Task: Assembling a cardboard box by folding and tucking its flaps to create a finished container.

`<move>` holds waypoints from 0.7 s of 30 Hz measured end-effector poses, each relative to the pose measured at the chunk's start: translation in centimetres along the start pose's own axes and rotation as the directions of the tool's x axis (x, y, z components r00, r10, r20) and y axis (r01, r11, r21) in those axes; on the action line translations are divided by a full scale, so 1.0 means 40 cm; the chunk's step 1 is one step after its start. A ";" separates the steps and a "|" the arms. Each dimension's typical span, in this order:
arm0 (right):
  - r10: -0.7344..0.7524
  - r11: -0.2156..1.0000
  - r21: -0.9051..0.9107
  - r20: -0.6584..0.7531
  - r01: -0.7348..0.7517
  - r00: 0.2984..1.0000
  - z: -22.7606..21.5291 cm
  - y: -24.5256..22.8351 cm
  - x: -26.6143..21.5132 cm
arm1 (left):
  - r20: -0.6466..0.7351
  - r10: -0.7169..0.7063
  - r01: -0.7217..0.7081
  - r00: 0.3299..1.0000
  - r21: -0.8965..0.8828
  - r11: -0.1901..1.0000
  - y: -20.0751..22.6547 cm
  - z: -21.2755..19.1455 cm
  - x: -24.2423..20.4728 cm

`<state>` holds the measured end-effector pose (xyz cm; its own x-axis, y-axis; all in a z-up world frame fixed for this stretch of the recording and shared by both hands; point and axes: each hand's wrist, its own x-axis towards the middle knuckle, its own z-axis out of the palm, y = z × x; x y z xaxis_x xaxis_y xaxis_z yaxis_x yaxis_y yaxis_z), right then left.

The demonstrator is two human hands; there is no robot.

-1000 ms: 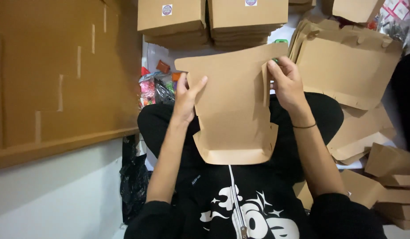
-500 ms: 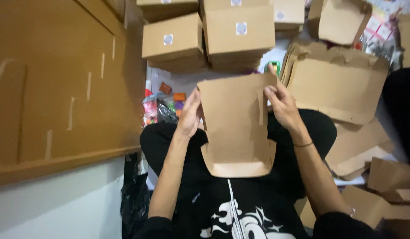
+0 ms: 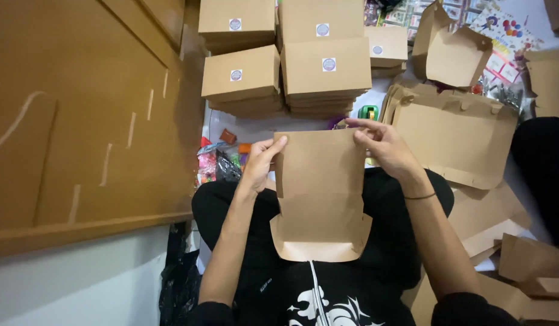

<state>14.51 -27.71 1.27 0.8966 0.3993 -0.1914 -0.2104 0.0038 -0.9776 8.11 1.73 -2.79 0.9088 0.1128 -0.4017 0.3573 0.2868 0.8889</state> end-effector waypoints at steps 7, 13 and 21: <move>-0.054 0.964 -0.266 -0.205 -0.002 0.977 0.034 0.014 0.033 | -0.024 0.033 -0.032 0.999 0.047 0.998 -0.037 -0.020 0.056; -0.089 0.972 -0.229 -0.130 0.057 0.987 0.070 -0.041 0.007 | -0.052 0.041 -0.039 0.998 0.042 0.998 0.058 0.024 -0.049; -0.114 0.969 -0.236 -0.180 0.070 0.977 0.066 0.025 0.026 | -0.070 0.109 -0.107 0.992 0.026 0.994 -0.019 -0.021 0.003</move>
<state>14.20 -24.88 0.30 0.9701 0.2251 -0.0913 -0.0495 -0.1847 -0.9815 7.76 2.32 -3.70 0.9251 0.2094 -0.3169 0.2632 0.2480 0.9323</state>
